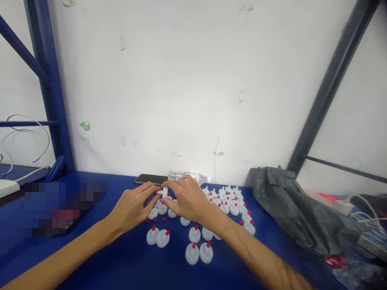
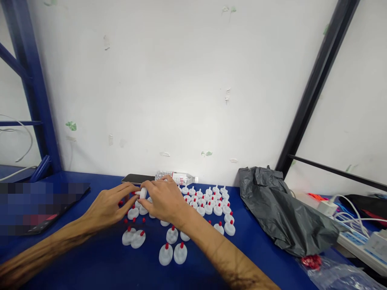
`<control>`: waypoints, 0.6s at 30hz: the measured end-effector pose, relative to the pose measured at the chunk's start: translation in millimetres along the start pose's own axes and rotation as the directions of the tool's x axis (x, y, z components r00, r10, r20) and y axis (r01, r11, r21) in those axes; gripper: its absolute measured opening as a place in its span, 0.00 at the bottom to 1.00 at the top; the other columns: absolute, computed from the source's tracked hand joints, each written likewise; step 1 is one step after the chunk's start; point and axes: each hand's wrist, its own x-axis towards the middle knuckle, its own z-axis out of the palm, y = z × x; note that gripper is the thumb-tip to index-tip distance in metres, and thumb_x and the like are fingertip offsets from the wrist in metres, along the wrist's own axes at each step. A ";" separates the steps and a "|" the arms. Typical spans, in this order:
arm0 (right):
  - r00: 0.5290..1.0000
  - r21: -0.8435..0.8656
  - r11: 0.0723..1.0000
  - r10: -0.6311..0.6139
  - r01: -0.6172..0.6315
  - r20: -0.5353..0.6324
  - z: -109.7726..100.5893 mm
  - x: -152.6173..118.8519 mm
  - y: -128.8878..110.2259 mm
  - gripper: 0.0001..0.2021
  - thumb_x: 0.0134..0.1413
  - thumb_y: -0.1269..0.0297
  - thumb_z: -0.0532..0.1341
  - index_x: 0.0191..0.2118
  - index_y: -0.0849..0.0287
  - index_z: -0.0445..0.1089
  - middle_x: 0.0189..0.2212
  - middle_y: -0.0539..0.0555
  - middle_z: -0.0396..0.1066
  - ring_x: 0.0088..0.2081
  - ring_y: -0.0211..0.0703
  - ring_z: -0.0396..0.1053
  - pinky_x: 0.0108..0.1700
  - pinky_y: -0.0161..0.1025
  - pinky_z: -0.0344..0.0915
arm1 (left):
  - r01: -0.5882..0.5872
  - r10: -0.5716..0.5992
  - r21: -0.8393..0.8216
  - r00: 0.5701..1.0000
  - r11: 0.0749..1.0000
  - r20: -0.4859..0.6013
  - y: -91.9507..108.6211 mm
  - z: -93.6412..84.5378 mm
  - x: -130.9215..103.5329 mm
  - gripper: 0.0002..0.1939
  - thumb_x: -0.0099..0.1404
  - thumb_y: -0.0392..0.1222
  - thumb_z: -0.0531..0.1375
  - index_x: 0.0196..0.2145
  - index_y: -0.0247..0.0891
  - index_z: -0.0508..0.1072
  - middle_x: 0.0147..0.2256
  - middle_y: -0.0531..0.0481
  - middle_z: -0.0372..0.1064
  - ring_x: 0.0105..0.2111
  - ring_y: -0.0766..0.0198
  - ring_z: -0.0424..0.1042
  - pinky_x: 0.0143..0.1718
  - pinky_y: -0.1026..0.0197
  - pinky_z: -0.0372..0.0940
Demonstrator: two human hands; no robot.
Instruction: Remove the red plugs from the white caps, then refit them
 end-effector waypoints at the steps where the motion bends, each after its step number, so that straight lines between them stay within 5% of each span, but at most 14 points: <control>1: 1.000 -0.011 1.000 0.004 -0.004 0.002 0.3 0.5 1.0 0.16 0.64 0.55 0.65 0.55 0.49 0.73 0.39 0.50 0.83 0.44 0.52 0.80 0.58 0.48 0.66 | -0.004 0.004 0.005 1.000 1.000 -0.003 1.6 -1.1 0.4 0.15 0.76 0.48 0.50 0.48 0.44 0.75 0.45 0.48 0.77 0.38 0.58 0.78 0.35 0.59 0.67; 7: 0.998 -0.019 0.999 -0.045 0.046 0.045 -0.3 1.4 15.2 0.15 0.61 0.55 0.68 0.51 0.50 0.74 0.28 0.47 0.80 0.36 0.48 0.79 0.59 0.47 0.64 | -0.004 0.005 -0.005 0.996 1.000 0.088 9.1 -3.5 6.6 0.22 0.78 0.46 0.42 0.34 0.41 0.71 0.33 0.50 0.71 0.30 0.61 0.71 0.31 0.58 0.60; 11: 0.999 -0.027 0.999 -0.042 0.043 0.021 -1.4 -0.2 19.4 0.10 0.61 0.59 0.68 0.48 0.45 0.74 0.28 0.46 0.79 0.36 0.47 0.78 0.61 0.46 0.62 | 0.068 -0.052 -0.105 0.987 0.992 0.149 12.4 -1.0 7.3 0.20 0.79 0.49 0.43 0.33 0.42 0.68 0.32 0.52 0.70 0.31 0.60 0.70 0.34 0.58 0.59; 18: 0.984 -0.058 0.983 -0.169 0.172 0.055 -3.7 3.3 14.2 0.13 0.62 0.57 0.66 0.50 0.54 0.73 0.29 0.49 0.81 0.35 0.46 0.78 0.60 0.50 0.60 | 0.156 -0.105 -0.287 0.977 0.945 0.186 18.5 -6.1 7.5 0.21 0.76 0.53 0.47 0.28 0.41 0.62 0.26 0.55 0.64 0.27 0.62 0.62 0.32 0.59 0.54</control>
